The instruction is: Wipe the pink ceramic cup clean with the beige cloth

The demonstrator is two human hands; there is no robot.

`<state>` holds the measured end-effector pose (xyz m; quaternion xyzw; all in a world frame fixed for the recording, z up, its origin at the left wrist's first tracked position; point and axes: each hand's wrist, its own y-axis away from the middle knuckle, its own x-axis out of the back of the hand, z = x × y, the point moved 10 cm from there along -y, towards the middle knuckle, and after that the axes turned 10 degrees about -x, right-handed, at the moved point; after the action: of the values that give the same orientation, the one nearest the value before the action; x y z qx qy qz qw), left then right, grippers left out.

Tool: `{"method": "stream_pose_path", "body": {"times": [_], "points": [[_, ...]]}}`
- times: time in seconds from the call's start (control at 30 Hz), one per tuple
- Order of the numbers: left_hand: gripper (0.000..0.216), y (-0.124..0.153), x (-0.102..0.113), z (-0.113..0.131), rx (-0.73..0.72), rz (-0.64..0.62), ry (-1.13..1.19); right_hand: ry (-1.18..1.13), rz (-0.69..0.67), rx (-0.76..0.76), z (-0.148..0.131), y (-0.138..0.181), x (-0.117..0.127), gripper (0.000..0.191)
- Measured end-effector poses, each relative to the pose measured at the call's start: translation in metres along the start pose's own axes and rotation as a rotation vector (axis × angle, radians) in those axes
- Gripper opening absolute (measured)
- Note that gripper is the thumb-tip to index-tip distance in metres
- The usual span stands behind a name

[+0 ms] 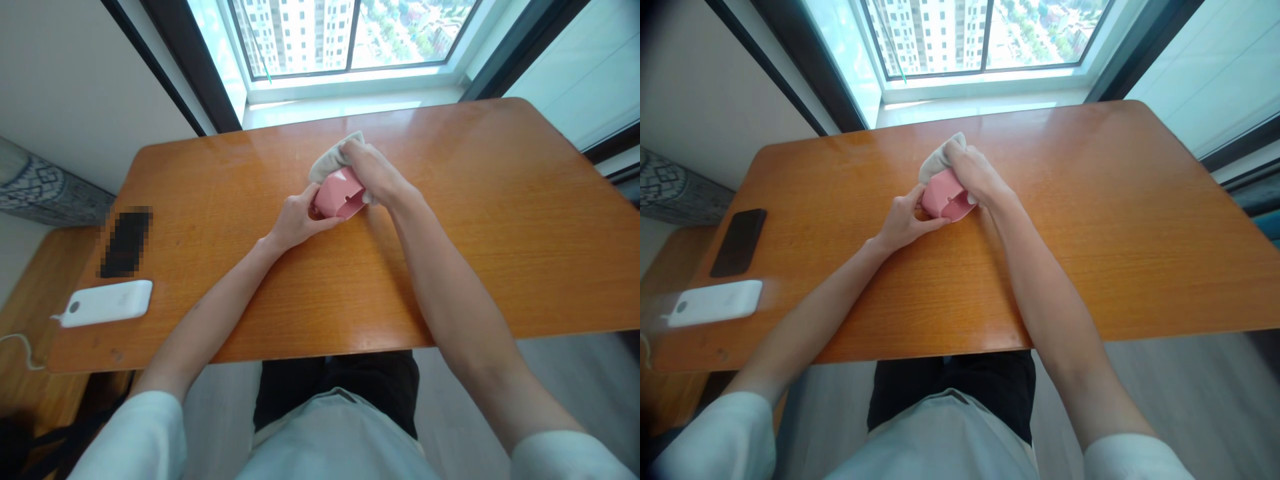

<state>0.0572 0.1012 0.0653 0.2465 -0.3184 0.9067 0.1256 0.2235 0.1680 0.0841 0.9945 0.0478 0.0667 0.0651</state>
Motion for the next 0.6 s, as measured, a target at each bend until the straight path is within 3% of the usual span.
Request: {"method": "stream_pose_path", "body": {"times": [0.13,0.27,0.37,0.6], "points": [[0.060,0.001,0.000,-0.003,0.013,-0.023,0.020,-0.098,-0.019,-0.193,0.031,0.003,0.000,0.067],[0.058,0.001,0.001,-0.004,0.004,-0.024,0.009,-0.294,-0.046,-0.061,0.035,-0.006,-0.002,0.074],[0.058,0.001,0.000,-0.005,-0.006,-0.024,0.004,-0.280,-0.057,0.010,0.036,-0.011,-0.003,0.075],[0.059,0.002,-0.001,-0.006,0.001,-0.045,0.029,-0.251,-0.023,0.021,0.030,-0.002,0.002,0.066]]}}
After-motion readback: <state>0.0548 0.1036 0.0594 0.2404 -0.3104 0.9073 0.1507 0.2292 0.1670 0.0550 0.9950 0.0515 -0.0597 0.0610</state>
